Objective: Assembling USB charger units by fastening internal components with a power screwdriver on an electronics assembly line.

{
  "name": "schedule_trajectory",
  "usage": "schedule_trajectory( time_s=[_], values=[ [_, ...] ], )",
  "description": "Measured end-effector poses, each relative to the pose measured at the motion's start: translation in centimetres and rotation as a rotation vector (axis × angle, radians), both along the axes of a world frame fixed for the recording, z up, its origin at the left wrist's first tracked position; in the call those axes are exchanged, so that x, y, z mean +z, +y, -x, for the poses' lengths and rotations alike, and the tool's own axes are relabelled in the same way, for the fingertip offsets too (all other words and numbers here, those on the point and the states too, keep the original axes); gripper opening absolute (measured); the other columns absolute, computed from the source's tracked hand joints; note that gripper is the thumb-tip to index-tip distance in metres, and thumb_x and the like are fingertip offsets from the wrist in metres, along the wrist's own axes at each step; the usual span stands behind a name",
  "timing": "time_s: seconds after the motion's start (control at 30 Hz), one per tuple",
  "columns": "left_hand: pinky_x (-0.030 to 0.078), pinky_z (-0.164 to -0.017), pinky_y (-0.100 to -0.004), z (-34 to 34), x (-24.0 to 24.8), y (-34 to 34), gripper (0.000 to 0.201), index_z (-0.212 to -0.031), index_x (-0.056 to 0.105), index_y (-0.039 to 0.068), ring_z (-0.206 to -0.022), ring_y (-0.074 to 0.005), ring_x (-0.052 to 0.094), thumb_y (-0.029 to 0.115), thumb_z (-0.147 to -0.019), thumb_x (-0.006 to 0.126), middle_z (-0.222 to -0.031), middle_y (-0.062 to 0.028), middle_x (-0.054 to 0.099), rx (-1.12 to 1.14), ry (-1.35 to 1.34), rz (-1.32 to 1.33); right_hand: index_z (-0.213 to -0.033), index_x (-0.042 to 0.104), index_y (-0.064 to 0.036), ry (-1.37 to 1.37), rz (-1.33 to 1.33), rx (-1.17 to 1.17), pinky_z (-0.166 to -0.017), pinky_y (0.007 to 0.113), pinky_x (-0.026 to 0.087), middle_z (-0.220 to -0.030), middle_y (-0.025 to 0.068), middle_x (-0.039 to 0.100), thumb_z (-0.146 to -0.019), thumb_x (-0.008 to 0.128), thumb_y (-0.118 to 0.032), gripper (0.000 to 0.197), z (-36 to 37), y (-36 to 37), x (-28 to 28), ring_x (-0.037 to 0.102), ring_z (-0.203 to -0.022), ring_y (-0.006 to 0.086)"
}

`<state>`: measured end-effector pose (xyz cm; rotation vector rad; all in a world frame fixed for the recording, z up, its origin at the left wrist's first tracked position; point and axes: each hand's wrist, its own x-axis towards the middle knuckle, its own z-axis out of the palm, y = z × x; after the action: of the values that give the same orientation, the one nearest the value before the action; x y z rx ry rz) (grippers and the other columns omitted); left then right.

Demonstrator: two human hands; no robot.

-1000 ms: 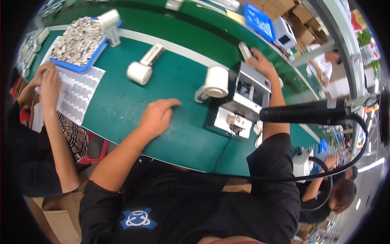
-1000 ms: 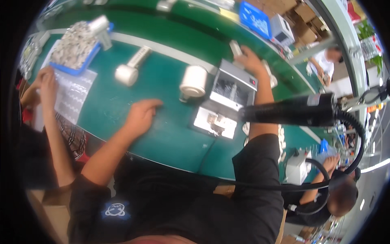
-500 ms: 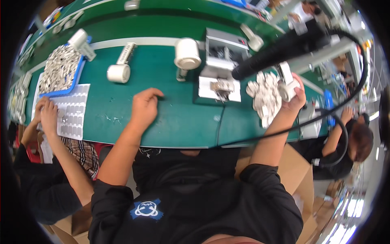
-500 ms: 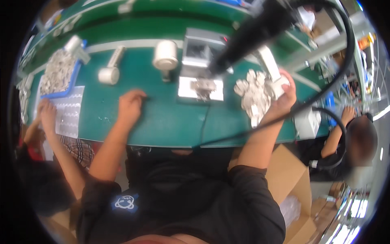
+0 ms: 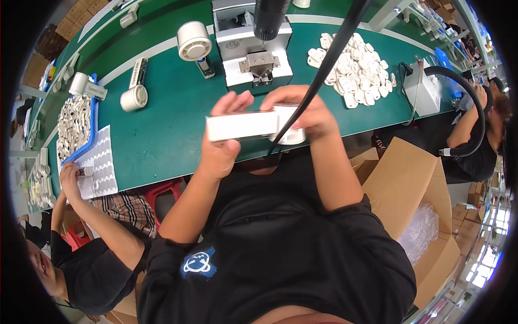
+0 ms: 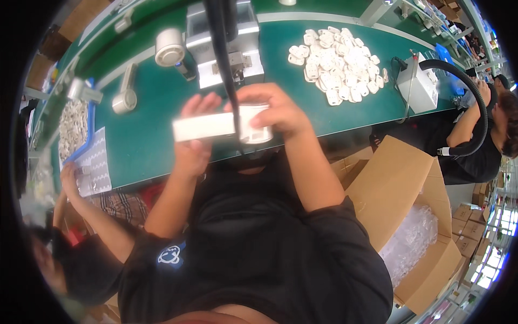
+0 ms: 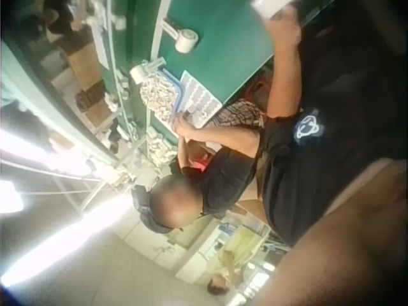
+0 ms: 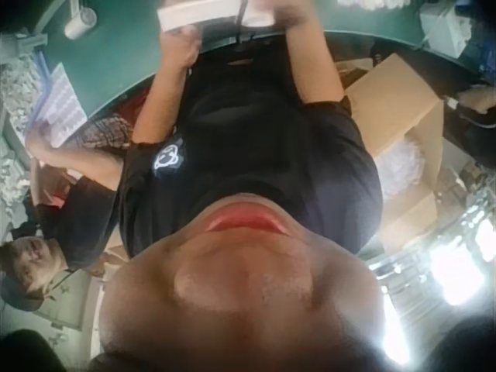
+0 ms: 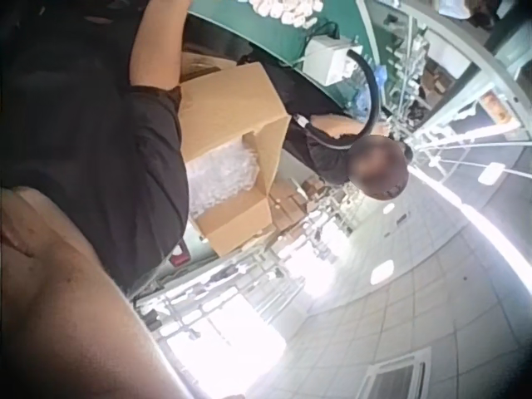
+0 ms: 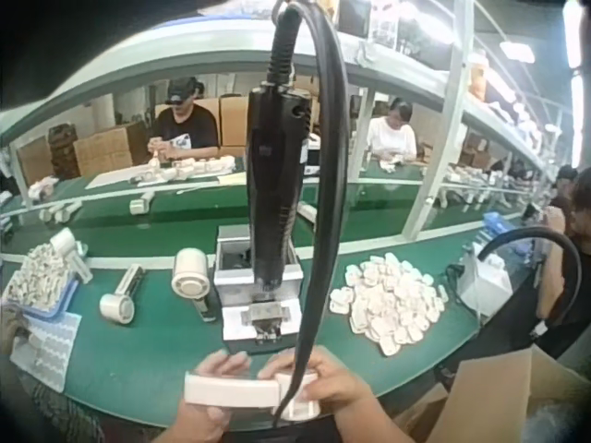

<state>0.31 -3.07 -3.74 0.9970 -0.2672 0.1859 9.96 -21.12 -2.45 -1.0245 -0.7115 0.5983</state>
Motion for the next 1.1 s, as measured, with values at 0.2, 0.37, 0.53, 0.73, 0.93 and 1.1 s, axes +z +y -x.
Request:
schedule_trajectory(
  time_s=[0.2,0.37,0.53,0.73,0.93,1.1],
  values=[
    [0.039,-0.097,-0.0477,1.1,2.7,4.1,0.062,-0.114,0.041,0.004,-0.107,-0.0311,0.053,0.037,-0.073,0.073,-0.108,-0.0175,0.053,0.245,-0.161,-0.095,-0.094,0.062,0.0030,-0.164,0.290,-0.653,-0.079,0.031,0.045,-0.089,0.0104,0.064,-0.079,0.059,-0.014,0.023,-2.4,-2.9,2.7,0.058,-0.083,0.0177],
    [0.048,-0.079,-0.0312,0.8,2.9,5.3,0.041,-0.109,0.043,0.004,-0.093,-0.0187,0.057,-0.001,-0.073,0.064,-0.104,-0.0121,0.054,0.321,0.020,-0.385,-0.101,0.062,-0.0051,-1.089,1.162,-0.849,-0.077,0.042,0.046,-0.095,0.0184,0.060,-0.077,0.061,-0.019,0.028,-11.3,-5.9,-0.5,0.057,-0.090,0.0359],
    [0.048,-0.073,-0.0252,0.4,1.9,4.4,0.052,-0.120,0.042,0.010,-0.088,-0.0119,0.054,-0.001,-0.075,0.064,-0.099,-0.0066,0.054,0.370,-0.030,-0.403,-0.095,0.062,-0.0044,-1.195,1.231,-0.844,-0.072,0.043,0.046,-0.087,0.0173,0.060,-0.079,0.054,-0.011,0.019,-12.3,-5.7,-2.0,0.057,-0.083,0.0350],
    [0.042,-0.063,-0.0217,0.4,2.0,4.1,0.051,-0.120,0.042,0.007,-0.072,-0.0081,0.048,0.007,-0.075,0.067,-0.090,-0.0038,0.051,0.371,0.047,-0.493,-0.111,0.058,0.0013,-0.376,0.474,-0.934,-0.054,0.021,0.042,-0.073,0.0027,0.055,-0.084,0.049,0.000,0.028,-6.4,-3.5,4.6,0.051,-0.061,0.0090],
    [0.046,-0.065,-0.0253,0.3,2.6,3.7,0.061,-0.119,0.039,0.002,-0.077,-0.0119,0.052,0.022,-0.072,0.074,-0.093,-0.0072,0.051,0.376,-0.082,-0.665,-0.106,0.055,0.0074,0.005,0.215,-0.372,-0.040,0.021,0.038,-0.074,0.0103,0.057,-0.080,0.053,0.002,0.027,1.6,3.6,7.1,0.047,-0.047,0.0081],
    [0.048,-0.073,-0.0274,0.2,1.4,2.8,0.074,-0.121,0.033,0.000,-0.090,-0.0179,0.057,0.036,-0.071,0.075,-0.105,-0.0149,0.055,0.238,-0.105,-0.406,-0.092,0.063,-0.0001,-0.024,0.329,-0.191,-0.048,0.018,0.041,-0.076,0.0026,0.060,-0.078,0.066,-0.006,0.015,2.9,7.7,7.7,0.052,-0.057,0.0053]
  ],
)
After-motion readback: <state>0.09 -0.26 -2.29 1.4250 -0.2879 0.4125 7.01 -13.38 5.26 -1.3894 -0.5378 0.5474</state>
